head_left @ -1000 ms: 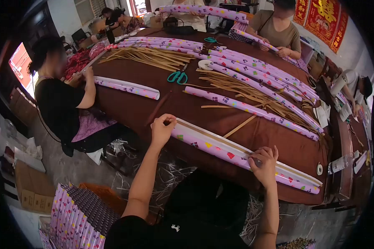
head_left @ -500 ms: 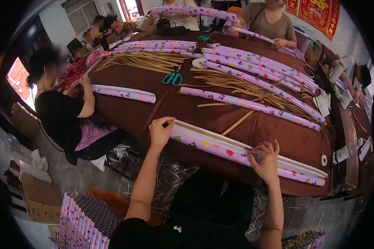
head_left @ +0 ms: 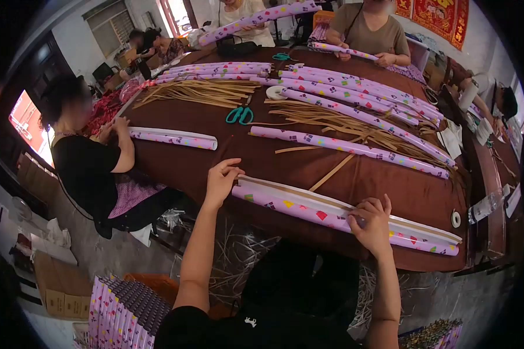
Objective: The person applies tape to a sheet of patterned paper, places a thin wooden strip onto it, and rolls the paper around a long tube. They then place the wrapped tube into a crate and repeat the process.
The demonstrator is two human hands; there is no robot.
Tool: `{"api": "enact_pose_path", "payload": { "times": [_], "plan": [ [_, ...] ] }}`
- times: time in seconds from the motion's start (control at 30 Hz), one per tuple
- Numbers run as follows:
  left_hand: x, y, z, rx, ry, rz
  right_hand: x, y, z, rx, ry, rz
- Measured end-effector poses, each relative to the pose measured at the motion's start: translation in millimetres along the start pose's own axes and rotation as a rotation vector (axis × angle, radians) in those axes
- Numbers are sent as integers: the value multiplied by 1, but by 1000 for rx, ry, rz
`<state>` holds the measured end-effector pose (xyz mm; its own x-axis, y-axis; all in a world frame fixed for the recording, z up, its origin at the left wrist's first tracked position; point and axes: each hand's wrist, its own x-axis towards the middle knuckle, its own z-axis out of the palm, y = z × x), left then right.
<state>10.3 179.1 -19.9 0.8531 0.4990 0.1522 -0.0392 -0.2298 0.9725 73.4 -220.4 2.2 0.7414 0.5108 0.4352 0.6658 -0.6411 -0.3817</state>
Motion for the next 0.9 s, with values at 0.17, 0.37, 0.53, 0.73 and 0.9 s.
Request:
{"api": "enact_pose_path", "payload": {
  "times": [0.17,0.37,0.53,0.73,0.9],
  "plan": [
    [-3,9,-8,-121,-93,-74,0,1,0,7,3,3],
    [-3,0,-18,-97,-175,-64,0,3,1,9,-21,15],
    [-3,0,-25,-144,-214,-56,0,5,2,9,-28,25],
    [-5,-1,-27,-126,-231,-43,1,3,0,19,-44,31],
    [-3,-2,-27,-112,-226,-57,0,4,2,22,-35,30]
  ]
}}
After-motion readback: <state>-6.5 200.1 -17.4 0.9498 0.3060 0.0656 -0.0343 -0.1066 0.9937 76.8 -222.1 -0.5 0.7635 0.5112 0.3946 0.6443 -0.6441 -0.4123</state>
